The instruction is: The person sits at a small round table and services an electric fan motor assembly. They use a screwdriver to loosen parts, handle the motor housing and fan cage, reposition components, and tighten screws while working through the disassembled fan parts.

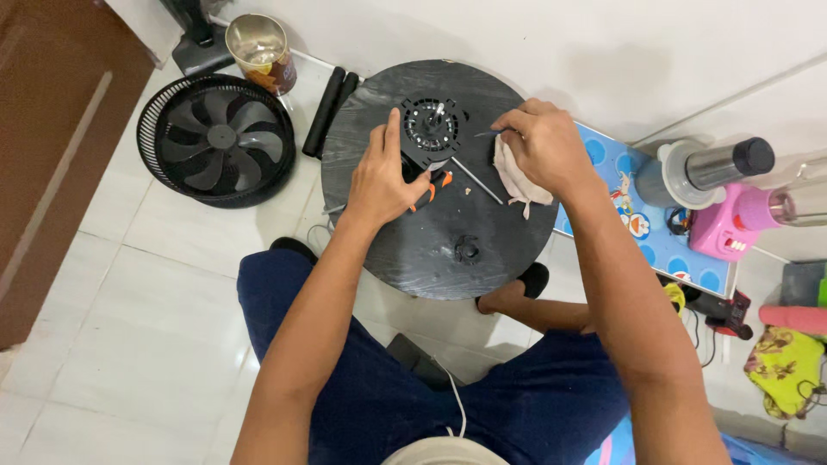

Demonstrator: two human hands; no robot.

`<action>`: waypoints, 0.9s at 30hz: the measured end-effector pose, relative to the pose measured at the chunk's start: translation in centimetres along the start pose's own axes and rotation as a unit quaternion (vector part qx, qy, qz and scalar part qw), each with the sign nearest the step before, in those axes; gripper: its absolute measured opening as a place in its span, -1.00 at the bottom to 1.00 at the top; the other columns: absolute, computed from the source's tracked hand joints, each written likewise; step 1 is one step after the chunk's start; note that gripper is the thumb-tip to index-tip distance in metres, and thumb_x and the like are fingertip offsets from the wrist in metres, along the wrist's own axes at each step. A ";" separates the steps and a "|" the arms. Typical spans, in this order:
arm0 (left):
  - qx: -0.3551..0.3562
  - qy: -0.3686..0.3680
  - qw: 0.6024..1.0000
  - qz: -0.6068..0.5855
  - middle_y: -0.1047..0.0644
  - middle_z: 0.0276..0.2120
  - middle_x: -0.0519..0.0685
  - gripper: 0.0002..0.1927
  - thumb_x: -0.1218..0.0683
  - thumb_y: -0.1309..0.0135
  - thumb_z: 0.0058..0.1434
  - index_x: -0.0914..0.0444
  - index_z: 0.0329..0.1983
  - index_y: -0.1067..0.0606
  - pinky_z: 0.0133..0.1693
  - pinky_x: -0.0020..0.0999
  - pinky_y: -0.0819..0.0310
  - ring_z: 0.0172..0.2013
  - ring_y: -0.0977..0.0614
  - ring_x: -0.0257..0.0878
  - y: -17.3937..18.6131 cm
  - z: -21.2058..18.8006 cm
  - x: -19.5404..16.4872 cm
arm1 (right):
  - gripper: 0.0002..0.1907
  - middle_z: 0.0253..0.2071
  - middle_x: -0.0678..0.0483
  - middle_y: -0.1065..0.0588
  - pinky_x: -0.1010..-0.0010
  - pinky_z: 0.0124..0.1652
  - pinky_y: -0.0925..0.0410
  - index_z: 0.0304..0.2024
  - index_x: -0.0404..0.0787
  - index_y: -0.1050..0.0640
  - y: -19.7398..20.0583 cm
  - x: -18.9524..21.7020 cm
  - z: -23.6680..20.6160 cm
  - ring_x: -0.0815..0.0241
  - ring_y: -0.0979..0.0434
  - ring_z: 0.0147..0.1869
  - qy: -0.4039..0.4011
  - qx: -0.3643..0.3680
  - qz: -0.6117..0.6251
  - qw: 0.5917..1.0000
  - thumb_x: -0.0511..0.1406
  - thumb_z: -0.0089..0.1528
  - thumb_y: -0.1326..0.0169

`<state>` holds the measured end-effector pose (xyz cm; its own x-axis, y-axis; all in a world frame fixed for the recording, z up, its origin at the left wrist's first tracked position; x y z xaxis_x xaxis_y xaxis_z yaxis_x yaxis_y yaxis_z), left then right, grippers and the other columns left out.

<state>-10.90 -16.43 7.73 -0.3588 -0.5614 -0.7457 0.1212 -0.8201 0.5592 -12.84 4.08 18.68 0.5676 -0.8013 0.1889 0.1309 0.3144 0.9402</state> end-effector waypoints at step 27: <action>-0.035 0.006 0.997 0.070 -0.29 0.24 0.31 0.24 -0.27 -0.48 -0.11 0.38 0.46 -0.11 -0.10 0.00 -0.59 0.05 -0.55 0.25 -1.4 2.1 -1.4 | -0.83 -0.25 0.10 -0.56 0.10 -0.03 -0.23 -0.15 -0.12 -0.64 -5.3 -0.4 2.3 -0.02 -0.44 -0.05 0.050 0.190 0.005 0.980 -0.37 0.20 -0.17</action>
<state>-12.49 -14.30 8.71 -0.3224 -0.6725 -0.6661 0.2340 -0.7385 0.6323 -15.66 1.54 14.34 0.6467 -0.7391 0.1884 -0.1774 0.0945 0.9796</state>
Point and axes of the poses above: each hand's wrist, its own z-axis towards the middle knuckle, its own y-axis out of the back of the hand, x = y × z, the point moved 9 cm from there along z, towards the middle knuckle
